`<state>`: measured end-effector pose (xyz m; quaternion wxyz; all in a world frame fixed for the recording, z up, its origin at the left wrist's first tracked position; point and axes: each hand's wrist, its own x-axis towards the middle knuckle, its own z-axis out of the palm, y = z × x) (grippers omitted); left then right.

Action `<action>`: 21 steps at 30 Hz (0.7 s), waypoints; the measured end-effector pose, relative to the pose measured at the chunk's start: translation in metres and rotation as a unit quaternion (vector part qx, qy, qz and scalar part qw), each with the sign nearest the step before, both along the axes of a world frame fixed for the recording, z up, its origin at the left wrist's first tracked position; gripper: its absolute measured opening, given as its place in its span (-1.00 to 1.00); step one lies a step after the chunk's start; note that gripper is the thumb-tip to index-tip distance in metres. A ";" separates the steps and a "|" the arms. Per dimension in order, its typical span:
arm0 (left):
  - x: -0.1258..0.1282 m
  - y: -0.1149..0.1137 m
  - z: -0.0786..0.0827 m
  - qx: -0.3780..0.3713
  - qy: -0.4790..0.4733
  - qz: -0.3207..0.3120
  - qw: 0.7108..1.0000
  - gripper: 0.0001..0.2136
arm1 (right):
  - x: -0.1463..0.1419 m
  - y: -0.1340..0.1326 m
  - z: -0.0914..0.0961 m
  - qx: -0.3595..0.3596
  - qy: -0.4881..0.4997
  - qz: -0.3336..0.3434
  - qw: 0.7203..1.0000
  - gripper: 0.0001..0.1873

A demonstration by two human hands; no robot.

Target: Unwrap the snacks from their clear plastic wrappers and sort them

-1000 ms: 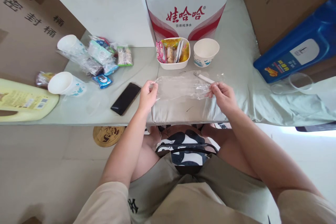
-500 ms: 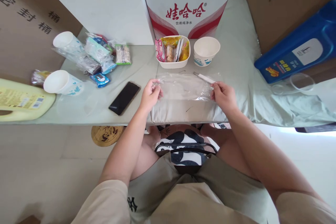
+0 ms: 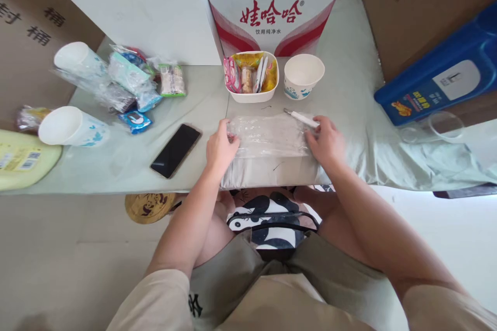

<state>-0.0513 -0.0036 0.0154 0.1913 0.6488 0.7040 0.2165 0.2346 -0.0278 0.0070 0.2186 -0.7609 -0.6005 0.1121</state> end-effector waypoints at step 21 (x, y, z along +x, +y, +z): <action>0.014 0.005 -0.006 0.004 -0.263 -0.292 0.920 -0.46 | -0.031 -0.015 0.023 -0.071 0.104 0.298 0.946 -0.50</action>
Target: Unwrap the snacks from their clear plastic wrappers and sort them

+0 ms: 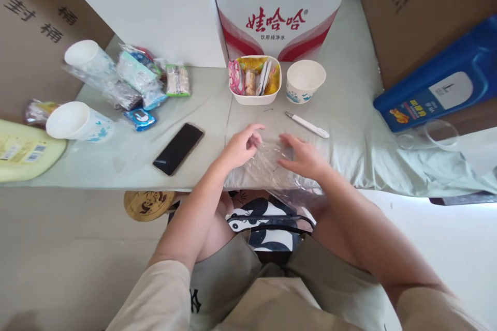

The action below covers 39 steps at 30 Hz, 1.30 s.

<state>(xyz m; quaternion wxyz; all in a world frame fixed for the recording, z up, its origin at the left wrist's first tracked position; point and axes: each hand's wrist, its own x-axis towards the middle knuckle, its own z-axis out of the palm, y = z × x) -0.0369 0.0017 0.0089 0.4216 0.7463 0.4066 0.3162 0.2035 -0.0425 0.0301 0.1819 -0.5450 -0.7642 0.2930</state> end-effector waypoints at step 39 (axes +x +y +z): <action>0.013 -0.004 0.017 -0.367 -0.330 0.085 0.865 -0.89 | -0.009 0.012 -0.016 -0.135 0.491 -0.174 0.843 -0.72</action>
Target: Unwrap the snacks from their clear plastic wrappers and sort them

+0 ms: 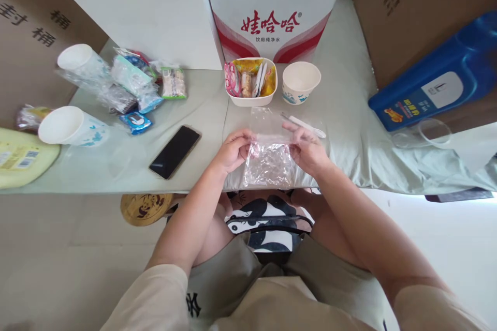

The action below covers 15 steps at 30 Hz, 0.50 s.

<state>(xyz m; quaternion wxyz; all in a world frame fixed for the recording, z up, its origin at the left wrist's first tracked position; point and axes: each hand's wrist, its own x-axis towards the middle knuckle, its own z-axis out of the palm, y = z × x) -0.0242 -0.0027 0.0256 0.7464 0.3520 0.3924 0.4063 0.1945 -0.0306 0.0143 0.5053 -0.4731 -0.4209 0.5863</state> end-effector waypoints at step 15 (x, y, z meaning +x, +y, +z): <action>-0.006 0.006 -0.015 0.130 0.087 0.045 0.987 -0.44 | -0.006 0.000 -0.003 -0.058 -0.083 0.010 0.995 0.00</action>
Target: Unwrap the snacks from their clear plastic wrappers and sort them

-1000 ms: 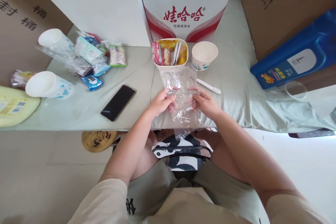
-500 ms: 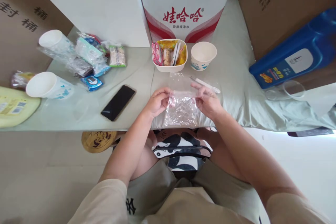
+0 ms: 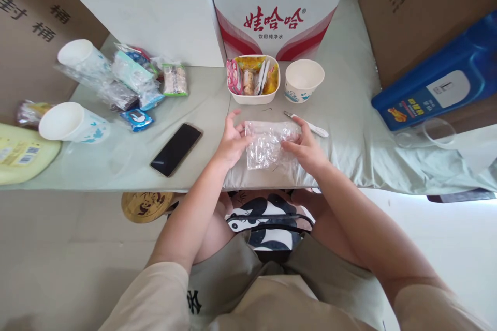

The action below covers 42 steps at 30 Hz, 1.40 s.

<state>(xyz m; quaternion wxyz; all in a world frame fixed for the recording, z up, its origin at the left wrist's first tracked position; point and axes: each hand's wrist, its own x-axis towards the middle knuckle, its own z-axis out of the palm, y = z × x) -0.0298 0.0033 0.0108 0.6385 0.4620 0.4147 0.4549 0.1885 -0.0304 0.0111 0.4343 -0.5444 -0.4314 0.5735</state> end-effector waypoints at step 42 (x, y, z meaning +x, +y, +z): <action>0.029 -0.013 -0.005 0.137 0.157 0.011 0.978 -0.57 | -0.004 -0.013 0.011 0.195 -0.145 -0.033 0.969 -0.81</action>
